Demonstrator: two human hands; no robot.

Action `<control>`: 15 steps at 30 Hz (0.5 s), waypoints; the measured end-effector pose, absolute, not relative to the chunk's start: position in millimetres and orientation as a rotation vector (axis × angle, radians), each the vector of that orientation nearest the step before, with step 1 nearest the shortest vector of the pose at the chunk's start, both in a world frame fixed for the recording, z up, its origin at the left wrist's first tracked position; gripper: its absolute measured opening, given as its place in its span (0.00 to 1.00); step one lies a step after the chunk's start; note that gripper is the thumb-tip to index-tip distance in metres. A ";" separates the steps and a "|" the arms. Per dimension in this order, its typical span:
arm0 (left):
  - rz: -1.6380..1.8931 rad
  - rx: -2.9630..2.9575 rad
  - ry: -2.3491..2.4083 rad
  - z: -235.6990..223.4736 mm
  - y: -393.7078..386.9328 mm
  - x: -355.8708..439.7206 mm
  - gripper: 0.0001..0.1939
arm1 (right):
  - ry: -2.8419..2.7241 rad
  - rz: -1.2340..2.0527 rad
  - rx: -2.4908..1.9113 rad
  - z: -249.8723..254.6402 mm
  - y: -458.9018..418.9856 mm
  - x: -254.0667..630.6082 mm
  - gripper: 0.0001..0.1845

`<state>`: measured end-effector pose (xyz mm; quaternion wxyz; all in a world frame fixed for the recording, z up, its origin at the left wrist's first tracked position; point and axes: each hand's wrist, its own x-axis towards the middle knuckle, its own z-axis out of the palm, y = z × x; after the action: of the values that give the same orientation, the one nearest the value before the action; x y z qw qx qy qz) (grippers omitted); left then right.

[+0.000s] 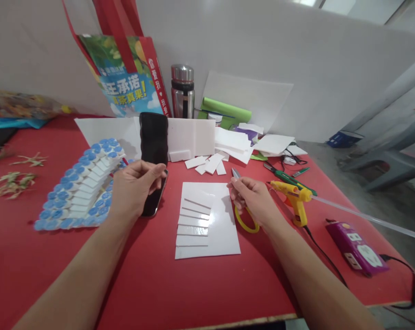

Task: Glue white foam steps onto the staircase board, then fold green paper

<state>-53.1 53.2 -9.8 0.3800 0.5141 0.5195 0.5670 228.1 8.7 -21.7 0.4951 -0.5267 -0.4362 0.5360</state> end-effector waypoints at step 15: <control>1.251 2.102 1.459 19.3 107.9 -32.8 0.30 | -1.014 1.037 -1.260 -11.3 7.6 233.3 0.11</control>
<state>-32.8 107.9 19.3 0.1462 0.7301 0.5069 0.4344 233.3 7.6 -11.3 0.5729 -0.5374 -0.4326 0.4424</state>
